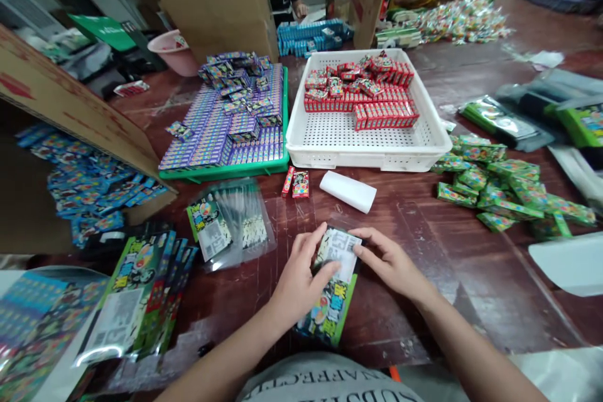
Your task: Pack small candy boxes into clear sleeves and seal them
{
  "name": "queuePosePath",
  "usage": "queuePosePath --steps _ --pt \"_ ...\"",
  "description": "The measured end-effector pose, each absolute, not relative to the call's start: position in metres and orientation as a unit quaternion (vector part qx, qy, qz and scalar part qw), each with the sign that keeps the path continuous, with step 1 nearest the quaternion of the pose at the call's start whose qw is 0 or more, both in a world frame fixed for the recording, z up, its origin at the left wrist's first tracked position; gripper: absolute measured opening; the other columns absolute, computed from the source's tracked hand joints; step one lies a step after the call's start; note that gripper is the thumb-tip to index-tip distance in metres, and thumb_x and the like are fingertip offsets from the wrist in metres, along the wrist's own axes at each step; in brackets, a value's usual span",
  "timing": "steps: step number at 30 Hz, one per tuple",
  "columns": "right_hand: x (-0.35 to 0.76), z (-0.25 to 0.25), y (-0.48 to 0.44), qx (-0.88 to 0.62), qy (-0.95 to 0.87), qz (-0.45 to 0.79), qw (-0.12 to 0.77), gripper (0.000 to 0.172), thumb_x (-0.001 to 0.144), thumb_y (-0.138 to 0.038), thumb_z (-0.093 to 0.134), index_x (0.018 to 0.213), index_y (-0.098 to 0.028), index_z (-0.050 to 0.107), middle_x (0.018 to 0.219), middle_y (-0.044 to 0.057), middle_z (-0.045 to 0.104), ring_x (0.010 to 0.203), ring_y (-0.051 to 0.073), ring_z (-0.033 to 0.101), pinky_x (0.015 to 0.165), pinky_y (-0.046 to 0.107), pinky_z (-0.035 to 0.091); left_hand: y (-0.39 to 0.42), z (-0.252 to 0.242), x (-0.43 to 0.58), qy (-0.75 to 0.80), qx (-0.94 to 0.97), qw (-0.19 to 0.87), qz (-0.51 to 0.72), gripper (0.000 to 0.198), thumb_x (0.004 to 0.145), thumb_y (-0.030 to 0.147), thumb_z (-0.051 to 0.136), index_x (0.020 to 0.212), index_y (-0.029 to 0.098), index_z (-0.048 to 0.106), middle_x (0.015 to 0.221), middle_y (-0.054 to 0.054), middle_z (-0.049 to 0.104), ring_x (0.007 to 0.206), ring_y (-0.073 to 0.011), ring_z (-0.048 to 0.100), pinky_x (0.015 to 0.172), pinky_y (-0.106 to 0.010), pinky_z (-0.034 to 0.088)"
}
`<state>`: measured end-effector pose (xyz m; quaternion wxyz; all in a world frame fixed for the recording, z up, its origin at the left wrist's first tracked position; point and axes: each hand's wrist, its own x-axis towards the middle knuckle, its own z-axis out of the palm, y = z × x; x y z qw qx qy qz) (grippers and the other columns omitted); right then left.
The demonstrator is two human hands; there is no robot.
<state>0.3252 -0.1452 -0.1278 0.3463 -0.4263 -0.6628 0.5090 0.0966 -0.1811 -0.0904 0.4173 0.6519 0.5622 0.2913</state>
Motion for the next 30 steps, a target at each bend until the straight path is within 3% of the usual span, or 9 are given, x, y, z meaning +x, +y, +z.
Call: queuePosePath --steps 4,6,10,13,15,19,24,30 --pt "0.308 -0.139 -0.155 -0.443 -0.578 0.551 0.408 0.046 0.095 -0.041 0.065 0.137 -0.032 0.049 0.123 0.006 0.067 0.108 0.021 0.067 0.094 0.04 0.058 -0.177 -0.1 0.083 0.477 0.559 0.596 0.325 0.078 0.097 0.029 0.06 0.161 0.032 0.017 0.139 -0.012 0.055 0.114 -0.0225 0.065 0.098 -0.041 0.056" --pt "0.299 -0.141 -0.163 -0.46 -0.521 0.558 0.453 0.043 0.091 -0.042 0.07 0.128 -0.033 0.05 0.116 0.005 0.068 0.102 0.02 0.069 0.087 0.037 0.061 -0.177 -0.105 0.077 0.465 0.529 0.629 0.328 0.076 0.093 0.028 0.065 0.157 0.03 0.025 0.139 -0.011 0.056 0.112 -0.0219 0.065 0.095 -0.038 0.057" --pt "0.285 -0.137 -0.172 -0.49 -0.504 0.557 0.441 0.024 0.09 -0.045 0.07 0.108 -0.029 0.063 0.105 0.004 0.072 0.098 0.022 0.07 0.085 0.038 0.062 -0.173 -0.107 0.065 0.495 0.528 0.61 0.323 0.046 0.091 0.031 0.068 0.132 0.024 0.051 0.122 -0.008 0.065 0.106 -0.0213 0.066 0.09 -0.036 0.056" --pt "0.28 -0.135 -0.169 -0.488 -0.531 0.552 0.419 0.024 0.091 -0.046 0.069 0.108 -0.029 0.068 0.116 0.005 0.072 0.107 0.024 0.069 0.094 0.043 0.06 -0.164 -0.106 0.059 0.526 0.549 0.551 0.343 0.022 0.096 0.034 0.06 0.113 0.02 0.065 0.128 -0.01 0.065 0.117 -0.0235 0.062 0.103 -0.041 0.05" --pt "0.278 -0.136 -0.166 -0.482 -0.539 0.544 0.426 0.027 0.091 -0.044 0.069 0.114 -0.029 0.068 0.123 0.006 0.07 0.113 0.024 0.067 0.1 0.044 0.057 -0.159 -0.107 0.057 0.539 0.533 0.543 0.361 0.021 0.097 0.033 0.06 0.112 0.02 0.067 0.127 -0.009 0.067 0.119 -0.0232 0.062 0.105 -0.041 0.048" --pt "0.275 -0.135 -0.161 -0.465 -0.52 0.556 0.452 0.05 0.092 -0.038 0.07 0.139 -0.033 0.054 0.121 0.005 0.07 0.109 0.02 0.067 0.098 0.041 0.057 -0.154 -0.107 0.054 0.548 0.468 0.579 0.381 0.041 0.091 0.027 0.067 0.13 0.022 0.059 0.113 -0.006 0.073 0.103 -0.0189 0.067 0.093 -0.035 0.053" --pt "0.278 -0.119 -0.152 -0.473 -0.588 0.519 0.401 0.017 0.09 -0.04 0.071 0.102 -0.028 0.075 0.112 0.005 0.074 0.109 0.023 0.068 0.097 0.044 0.056 -0.152 -0.1 0.048 0.54 0.46 0.61 0.353 0.024 0.092 0.036 0.069 0.107 0.018 0.074 0.114 -0.007 0.074 0.105 -0.0203 0.067 0.097 -0.035 0.051" --pt "0.267 -0.1 -0.142 -0.515 -0.549 0.559 0.349 0.024 0.086 -0.047 0.074 0.09 -0.023 0.071 0.09 0.003 0.075 0.079 0.019 0.068 0.073 0.035 0.057 -0.142 -0.086 0.05 0.547 0.487 0.592 0.336 0.021 0.085 0.035 0.075 0.095 0.016 0.071 0.093 -0.004 0.074 0.087 -0.0171 0.067 0.082 -0.031 0.053"
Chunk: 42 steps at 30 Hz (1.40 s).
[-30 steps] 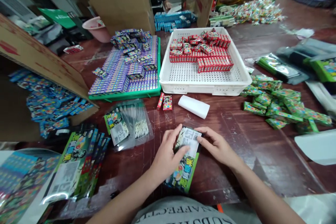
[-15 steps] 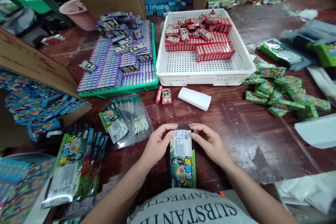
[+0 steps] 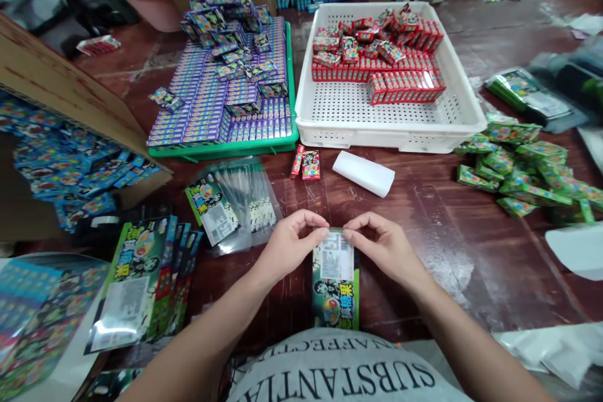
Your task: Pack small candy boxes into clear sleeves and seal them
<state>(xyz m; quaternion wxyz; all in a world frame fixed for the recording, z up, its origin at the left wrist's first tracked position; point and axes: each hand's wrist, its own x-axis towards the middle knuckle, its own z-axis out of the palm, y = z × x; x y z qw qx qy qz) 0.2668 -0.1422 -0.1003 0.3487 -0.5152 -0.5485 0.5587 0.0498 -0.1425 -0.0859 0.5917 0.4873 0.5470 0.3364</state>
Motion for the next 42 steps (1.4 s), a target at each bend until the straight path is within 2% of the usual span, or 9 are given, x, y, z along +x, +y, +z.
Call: queuePosePath --steps 6,12,17,20,23,25,28,36,42 --pt "0.265 -0.089 -0.137 -0.536 -0.511 0.586 0.328 0.026 0.084 -0.047 0.076 0.08 -0.021 0.072 0.081 0.001 0.074 0.074 0.017 0.066 0.072 0.032 0.054 -0.133 -0.076 0.043 0.539 0.483 0.617 0.309 0.018 0.086 0.034 0.074 0.087 0.017 0.074 0.09 -0.004 0.076 0.083 -0.0167 0.068 0.082 -0.031 0.052" --pt "0.284 -0.082 -0.13 -0.435 -0.622 0.587 0.282 0.026 0.094 -0.048 0.065 0.09 -0.027 0.079 0.104 0.004 0.078 0.094 0.022 0.072 0.086 0.038 0.057 -0.135 -0.088 0.03 0.477 0.527 0.636 0.298 0.015 0.083 0.032 0.079 0.089 0.018 0.076 0.105 -0.005 0.076 0.098 -0.0192 0.069 0.091 -0.033 0.053" --pt "0.312 -0.086 -0.054 -0.591 -0.719 0.254 0.262 0.033 0.099 -0.045 0.053 0.102 -0.024 0.078 0.11 0.009 0.077 0.103 0.027 0.069 0.094 0.046 0.052 -0.124 -0.092 0.035 0.474 0.58 0.615 0.247 0.017 0.087 0.033 0.075 0.09 0.017 0.07 0.096 -0.005 0.074 0.09 -0.0188 0.068 0.085 -0.034 0.053" --pt "0.333 -0.097 -0.007 -0.633 -0.709 0.215 0.222 0.027 0.095 -0.038 0.058 0.105 -0.02 0.077 0.107 0.011 0.077 0.097 0.029 0.069 0.091 0.046 0.051 -0.116 -0.086 0.043 0.46 0.646 0.568 0.22 0.014 0.091 0.029 0.067 0.1 0.019 0.068 0.099 -0.006 0.072 0.092 -0.0187 0.068 0.086 -0.035 0.054" --pt "0.34 -0.107 0.002 -0.62 -0.722 0.25 0.177 0.015 0.085 -0.034 0.068 0.092 -0.023 0.077 0.093 0.005 0.079 0.083 0.024 0.07 0.079 0.037 0.051 -0.11 -0.082 0.052 0.424 0.723 0.501 0.216 0.011 0.092 0.023 0.063 0.1 0.02 0.07 0.131 -0.011 0.064 0.123 -0.0227 0.062 0.106 -0.04 0.048" --pt "0.334 -0.112 -0.014 -0.619 -0.722 0.265 0.16 0.014 0.086 -0.034 0.067 0.091 -0.024 0.075 0.09 0.003 0.079 0.079 0.023 0.07 0.074 0.035 0.05 -0.106 -0.083 0.058 0.409 0.749 0.477 0.208 0.011 0.09 0.019 0.062 0.097 0.021 0.07 0.158 -0.01 0.043 0.145 -0.0252 0.044 0.118 -0.042 0.038" --pt "0.319 -0.112 -0.049 -0.609 -0.721 0.299 0.145 0.016 0.089 -0.038 0.064 0.093 -0.025 0.072 0.089 0.002 0.078 0.077 0.021 0.07 0.069 0.032 0.048 -0.1 -0.093 0.069 0.413 0.764 0.463 0.179 0.014 0.086 0.015 0.06 0.097 0.021 0.067 0.17 -0.007 0.023 0.152 -0.0251 0.034 0.12 -0.042 0.036" --pt "0.35 -0.095 -0.048 -0.515 -0.783 0.291 0.191 0.017 0.096 -0.038 0.06 0.098 -0.024 0.069 0.095 0.003 0.074 0.083 0.02 0.068 0.076 0.033 0.052 -0.091 -0.107 0.088 0.453 0.792 0.394 0.112 0.006 0.083 0.018 0.057 0.087 0.022 0.057 0.157 -0.01 0.047 0.128 -0.0271 0.063 0.106 -0.044 0.051" --pt "0.35 -0.094 -0.029 -0.275 -0.951 0.138 0.023 0.029 0.101 -0.026 0.052 0.124 -0.032 0.07 0.114 0.008 0.065 0.097 0.025 0.062 0.084 0.039 0.051 -0.092 -0.107 0.089 0.46 0.797 0.377 0.11 0.004 0.083 0.02 0.056 0.086 0.022 0.056 0.156 -0.006 0.049 0.122 -0.0273 0.066 0.104 -0.045 0.052"
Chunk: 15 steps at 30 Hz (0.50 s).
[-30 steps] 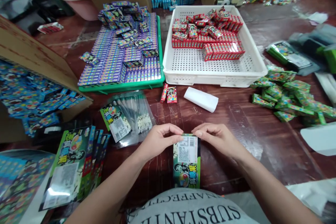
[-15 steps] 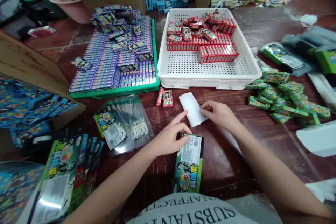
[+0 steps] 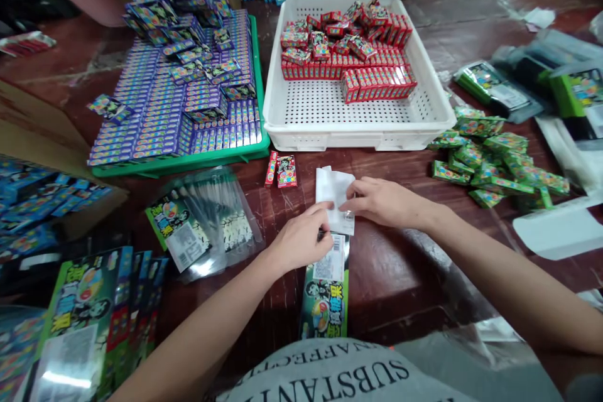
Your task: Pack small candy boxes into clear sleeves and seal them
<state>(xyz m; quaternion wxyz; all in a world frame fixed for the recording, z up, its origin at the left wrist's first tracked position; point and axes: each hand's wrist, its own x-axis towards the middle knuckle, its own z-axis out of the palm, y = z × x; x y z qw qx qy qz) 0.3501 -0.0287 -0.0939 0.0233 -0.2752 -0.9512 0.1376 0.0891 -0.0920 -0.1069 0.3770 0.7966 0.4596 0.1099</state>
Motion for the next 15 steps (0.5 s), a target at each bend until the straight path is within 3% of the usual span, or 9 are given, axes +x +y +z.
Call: queuePosePath --steps 5,11,15 --pt "0.341 -0.104 -0.009 -0.275 -0.958 0.077 0.022 0.037 0.099 -0.019 0.051 0.129 -0.031 0.068 0.126 0.011 0.06 0.103 0.027 0.057 0.088 0.041 0.049 -0.093 -0.107 0.09 0.462 0.796 0.379 0.103 0.004 0.083 0.021 0.056 0.086 0.022 0.056 0.156 -0.005 0.048 0.119 -0.0276 0.067 0.101 -0.045 0.054" --pt "0.362 -0.101 0.008 -0.241 -0.963 0.114 0.027 0.02 0.098 -0.025 0.056 0.098 -0.027 0.076 0.118 0.008 0.065 0.102 0.025 0.057 0.088 0.041 0.048 -0.091 -0.106 0.09 0.464 0.794 0.38 0.1 0.004 0.082 0.02 0.057 0.085 0.022 0.055 0.155 -0.005 0.05 0.116 -0.0255 0.069 0.1 -0.044 0.054" --pt "0.374 -0.087 0.004 -0.24 -0.946 0.199 0.087 0.02 0.101 -0.029 0.053 0.098 -0.023 0.072 0.115 0.01 0.064 0.106 0.023 0.058 0.093 0.038 0.048 -0.091 -0.106 0.09 0.463 0.794 0.382 0.098 0.003 0.083 0.02 0.056 0.085 0.022 0.056 0.155 -0.005 0.05 0.117 -0.0258 0.068 0.1 -0.044 0.054"
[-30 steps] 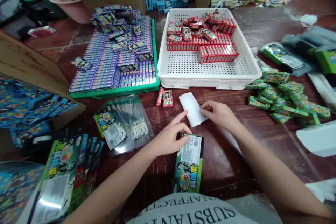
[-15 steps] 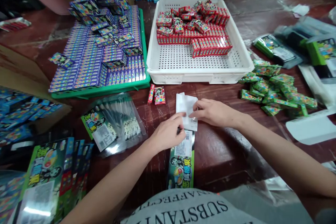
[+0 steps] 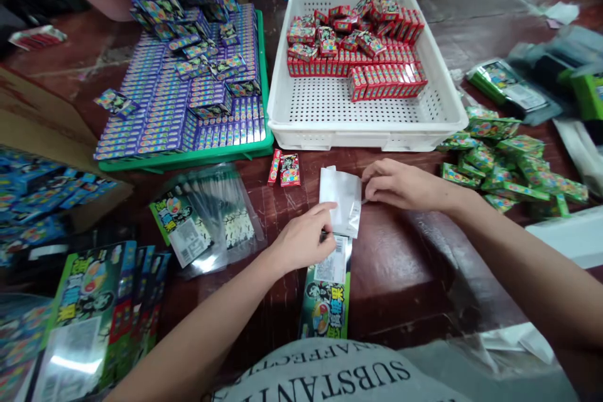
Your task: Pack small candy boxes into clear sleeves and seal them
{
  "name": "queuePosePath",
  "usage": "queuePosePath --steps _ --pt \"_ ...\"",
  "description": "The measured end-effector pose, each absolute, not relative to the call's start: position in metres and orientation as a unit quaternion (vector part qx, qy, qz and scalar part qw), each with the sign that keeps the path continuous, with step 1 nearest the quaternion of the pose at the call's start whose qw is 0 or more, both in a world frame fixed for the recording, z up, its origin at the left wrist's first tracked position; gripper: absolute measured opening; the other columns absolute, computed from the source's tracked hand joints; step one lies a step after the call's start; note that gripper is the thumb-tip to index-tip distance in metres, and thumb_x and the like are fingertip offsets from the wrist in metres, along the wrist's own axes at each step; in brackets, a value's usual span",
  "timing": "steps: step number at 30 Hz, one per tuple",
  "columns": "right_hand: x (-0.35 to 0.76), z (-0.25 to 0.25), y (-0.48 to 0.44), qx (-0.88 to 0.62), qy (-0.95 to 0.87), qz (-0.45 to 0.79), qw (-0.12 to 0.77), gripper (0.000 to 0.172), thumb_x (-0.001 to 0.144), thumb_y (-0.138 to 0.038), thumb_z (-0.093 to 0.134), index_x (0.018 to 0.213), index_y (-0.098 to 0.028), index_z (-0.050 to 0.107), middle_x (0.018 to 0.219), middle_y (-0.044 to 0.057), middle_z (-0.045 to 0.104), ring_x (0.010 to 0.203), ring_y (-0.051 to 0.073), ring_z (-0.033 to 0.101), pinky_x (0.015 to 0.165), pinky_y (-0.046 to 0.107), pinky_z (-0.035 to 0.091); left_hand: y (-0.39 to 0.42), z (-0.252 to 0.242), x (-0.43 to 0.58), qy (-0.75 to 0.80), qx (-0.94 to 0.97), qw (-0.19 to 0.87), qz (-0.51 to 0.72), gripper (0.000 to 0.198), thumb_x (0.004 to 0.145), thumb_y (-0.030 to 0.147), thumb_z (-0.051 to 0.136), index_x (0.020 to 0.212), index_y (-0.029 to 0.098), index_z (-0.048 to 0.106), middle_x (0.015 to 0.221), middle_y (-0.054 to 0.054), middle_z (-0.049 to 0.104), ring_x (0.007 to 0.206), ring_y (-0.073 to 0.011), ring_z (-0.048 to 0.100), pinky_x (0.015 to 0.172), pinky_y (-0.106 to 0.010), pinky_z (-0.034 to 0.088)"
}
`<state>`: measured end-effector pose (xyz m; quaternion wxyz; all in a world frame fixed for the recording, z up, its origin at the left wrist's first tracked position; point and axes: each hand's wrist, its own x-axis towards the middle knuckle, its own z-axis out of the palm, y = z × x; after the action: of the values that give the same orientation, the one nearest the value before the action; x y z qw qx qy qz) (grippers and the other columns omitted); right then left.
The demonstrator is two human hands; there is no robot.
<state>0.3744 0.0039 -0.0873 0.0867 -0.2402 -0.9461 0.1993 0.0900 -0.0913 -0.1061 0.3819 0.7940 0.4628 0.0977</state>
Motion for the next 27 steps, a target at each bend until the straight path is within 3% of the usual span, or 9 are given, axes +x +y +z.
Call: queuePosePath --steps 4,9,22,27 --pt "0.365 -0.091 -0.002 -0.215 -0.945 0.229 0.091 0.023 0.101 -0.029 0.054 0.12 -0.025 0.067 0.121 0.008 0.068 0.112 0.024 0.058 0.099 0.04 0.046 -0.092 -0.106 0.091 0.465 0.794 0.38 0.099 0.003 0.083 0.021 0.056 0.085 0.022 0.057 0.155 -0.004 0.05 0.115 -0.0249 0.069 0.101 -0.043 0.054" --pt "0.351 -0.12 -0.003 -0.205 -0.952 0.219 0.063 0.054 0.096 -0.022 0.06 0.149 -0.03 0.049 0.124 0.006 0.071 0.116 0.025 0.055 0.098 0.042 0.046 -0.091 -0.105 0.093 0.461 0.796 0.379 0.095 0.002 0.083 0.021 0.056 0.083 0.022 0.057 0.155 -0.004 0.049 0.121 -0.0254 0.066 0.1 -0.042 0.054" --pt "0.359 -0.131 -0.023 -0.248 -0.912 0.281 0.165 0.039 0.098 -0.025 0.062 0.136 -0.03 0.062 0.097 0.004 0.075 0.093 0.022 0.058 0.088 0.039 0.047 -0.095 -0.105 0.093 0.47 0.792 0.373 0.111 0.004 0.084 0.02 0.057 0.084 0.023 0.06 0.152 0.0 0.054 0.112 -0.0246 0.069 0.093 -0.042 0.056" --pt "0.37 -0.115 -0.028 -0.275 -0.911 0.245 0.188 0.035 0.099 -0.026 0.059 0.134 -0.027 0.06 0.1 0.006 0.074 0.101 0.024 0.062 0.093 0.043 0.05 -0.098 -0.108 0.093 0.47 0.754 0.424 0.177 0.005 0.084 0.017 0.059 0.085 0.022 0.059 0.146 -0.004 0.058 0.109 -0.0223 0.069 0.086 -0.036 0.056"
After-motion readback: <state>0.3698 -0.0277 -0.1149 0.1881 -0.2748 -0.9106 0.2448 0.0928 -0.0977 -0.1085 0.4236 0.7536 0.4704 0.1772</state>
